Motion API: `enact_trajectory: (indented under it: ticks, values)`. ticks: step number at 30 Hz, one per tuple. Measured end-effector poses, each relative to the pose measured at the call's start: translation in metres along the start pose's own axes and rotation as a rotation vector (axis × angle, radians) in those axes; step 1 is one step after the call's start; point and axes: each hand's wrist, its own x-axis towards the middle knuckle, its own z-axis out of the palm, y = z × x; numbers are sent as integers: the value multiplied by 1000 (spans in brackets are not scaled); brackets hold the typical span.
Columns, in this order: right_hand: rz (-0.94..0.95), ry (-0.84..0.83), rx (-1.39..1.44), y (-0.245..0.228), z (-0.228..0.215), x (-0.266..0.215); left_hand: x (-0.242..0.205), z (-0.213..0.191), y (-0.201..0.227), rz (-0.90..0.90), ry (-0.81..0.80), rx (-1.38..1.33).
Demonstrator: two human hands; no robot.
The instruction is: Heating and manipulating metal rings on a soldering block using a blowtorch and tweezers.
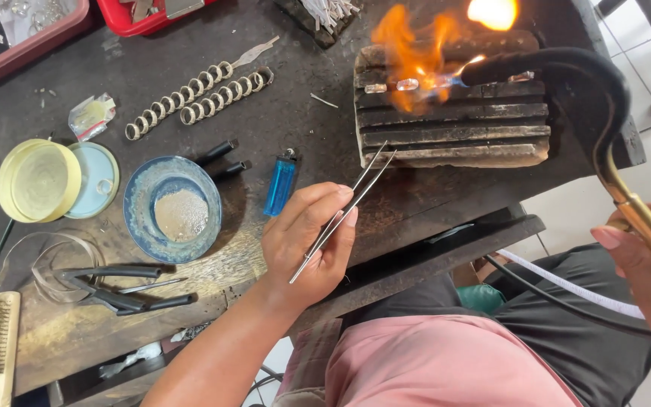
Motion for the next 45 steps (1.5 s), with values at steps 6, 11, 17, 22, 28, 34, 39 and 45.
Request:
enact_trajectory:
  ticks: [6,11,17,22,28,34,39,45]
  values:
    - [293,99,75,71,12,0,0,0,1,5,9,32]
    - [82,77,15,74,22,3,1,-1,1,4,11,12]
    - [117,58,72,64,25,3,1,-1,1,6,20,-7]
    - [-109,32,-245,9,9,-1,0,0,1,10,15,-14]
    - [-100,-27,-389,-35,5,10,0,1,0,15,24,-11]
    - [-50,-24,-246,-19,6,16,0,0,0,-2,20,10]
    - [15,-53,-132,-12,2,5,-1,1,-1,13,22,19]
    - [339,63,154,82,13,3,0,1,0,-12,14,17]
